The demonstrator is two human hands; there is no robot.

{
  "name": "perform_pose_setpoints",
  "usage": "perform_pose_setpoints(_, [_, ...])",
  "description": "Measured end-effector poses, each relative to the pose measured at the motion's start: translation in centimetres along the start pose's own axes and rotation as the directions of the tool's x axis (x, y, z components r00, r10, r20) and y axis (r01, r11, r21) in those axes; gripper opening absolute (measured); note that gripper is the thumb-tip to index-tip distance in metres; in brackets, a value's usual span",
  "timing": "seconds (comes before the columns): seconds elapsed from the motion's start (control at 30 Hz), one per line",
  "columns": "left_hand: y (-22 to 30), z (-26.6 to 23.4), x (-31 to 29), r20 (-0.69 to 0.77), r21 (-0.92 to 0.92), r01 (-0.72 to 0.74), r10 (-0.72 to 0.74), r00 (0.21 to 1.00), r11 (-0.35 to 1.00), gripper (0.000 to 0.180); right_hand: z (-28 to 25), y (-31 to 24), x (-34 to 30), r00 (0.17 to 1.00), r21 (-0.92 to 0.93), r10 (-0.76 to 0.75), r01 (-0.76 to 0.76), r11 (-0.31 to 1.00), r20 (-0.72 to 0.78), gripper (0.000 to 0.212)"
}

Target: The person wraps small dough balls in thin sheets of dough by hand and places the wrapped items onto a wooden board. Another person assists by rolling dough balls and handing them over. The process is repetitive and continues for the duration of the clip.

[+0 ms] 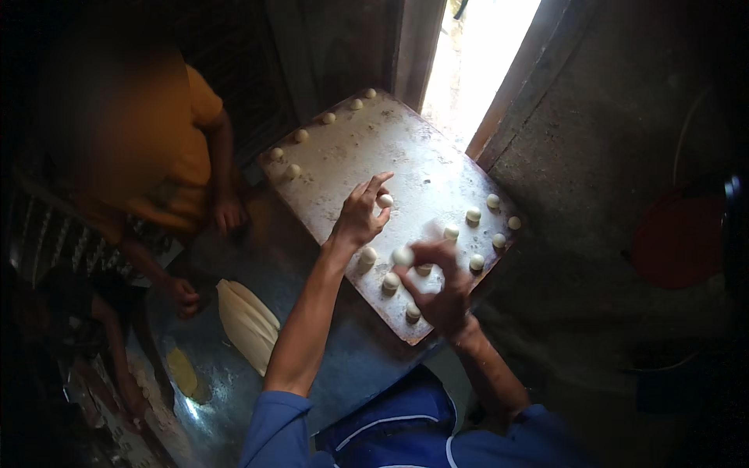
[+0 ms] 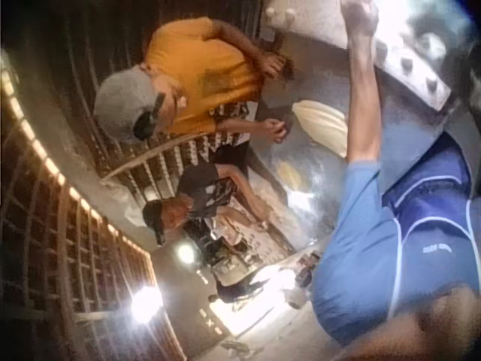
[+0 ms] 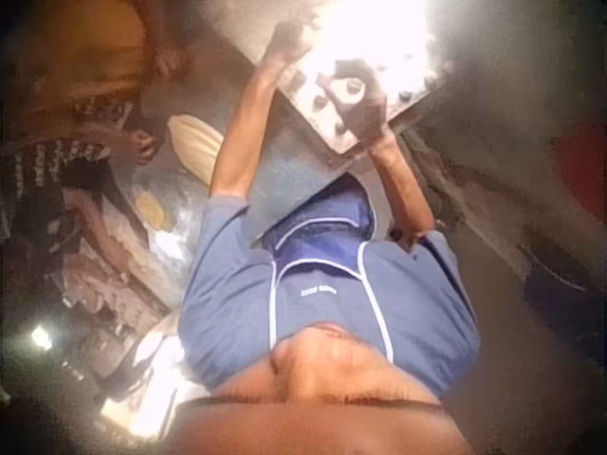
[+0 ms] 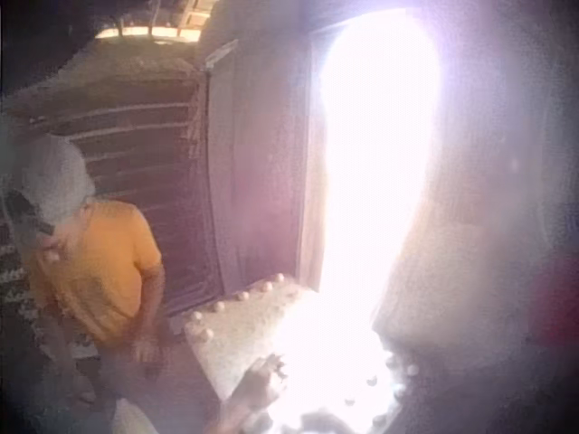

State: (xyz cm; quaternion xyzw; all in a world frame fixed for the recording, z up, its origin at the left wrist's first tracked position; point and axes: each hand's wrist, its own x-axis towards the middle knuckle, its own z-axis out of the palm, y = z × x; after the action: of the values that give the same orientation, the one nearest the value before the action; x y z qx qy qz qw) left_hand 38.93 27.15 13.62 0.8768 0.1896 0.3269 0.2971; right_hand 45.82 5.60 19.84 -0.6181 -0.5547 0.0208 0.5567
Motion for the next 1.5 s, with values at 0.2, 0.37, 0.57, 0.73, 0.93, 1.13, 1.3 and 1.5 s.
perform_pose_setpoints(0.2, [-0.2,4.1,-1.1,0.080,0.296,0.052,-0.079,0.994,0.954,0.086,1.1,11.1,-0.1,0.959,-0.554,0.274,-0.191,0.810,0.070,0.115])
perform_pose_setpoints(0.37, [9.2,-2.5,-18.1,-0.349,-0.108,0.392,-0.405,0.845,0.913,0.041,1.5,4.7,-4.2,0.992,-0.318,0.104,-0.119,0.940,-0.064,0.094])
perform_pose_setpoints(0.57, [10.3,-4.4,-38.4,-0.712,-0.117,0.877,-0.655,0.253,0.466,0.042,4.5,-0.6,-13.6,0.939,-0.090,0.193,-0.174,0.981,0.285,0.079])
perform_pose_setpoints(0.73, [4.2,-9.2,-40.4,-0.654,-0.143,0.811,-0.669,0.352,0.567,0.032,11.1,-5.1,-18.5,0.649,0.081,0.338,-0.526,0.846,0.682,0.042])
perform_pose_setpoints(0.93, [11.4,-8.2,-40.1,-0.710,0.094,0.773,-0.502,0.494,0.627,0.026,25.5,-5.5,-21.1,0.094,-0.001,0.266,-0.943,0.334,0.959,0.043])
perform_pose_setpoints(1.13, [8.9,-11.7,-43.0,0.005,-0.839,0.540,-0.993,0.117,0.060,0.043,22.9,-11.0,-20.6,0.464,-0.119,0.298,-0.377,0.919,0.834,0.035])
perform_pose_setpoints(1.3, [1.3,-8.0,-42.2,0.545,-0.700,-0.076,-0.600,0.586,-0.710,0.031,18.1,-12.3,-20.8,0.465,-0.070,0.084,-0.046,0.996,0.881,0.029])
perform_pose_setpoints(1.5, [5.3,-8.3,-43.8,0.072,-0.970,0.224,-0.780,0.622,0.089,0.037,18.4,-14.2,-16.8,0.355,0.450,-0.279,-0.648,0.614,0.892,0.016])
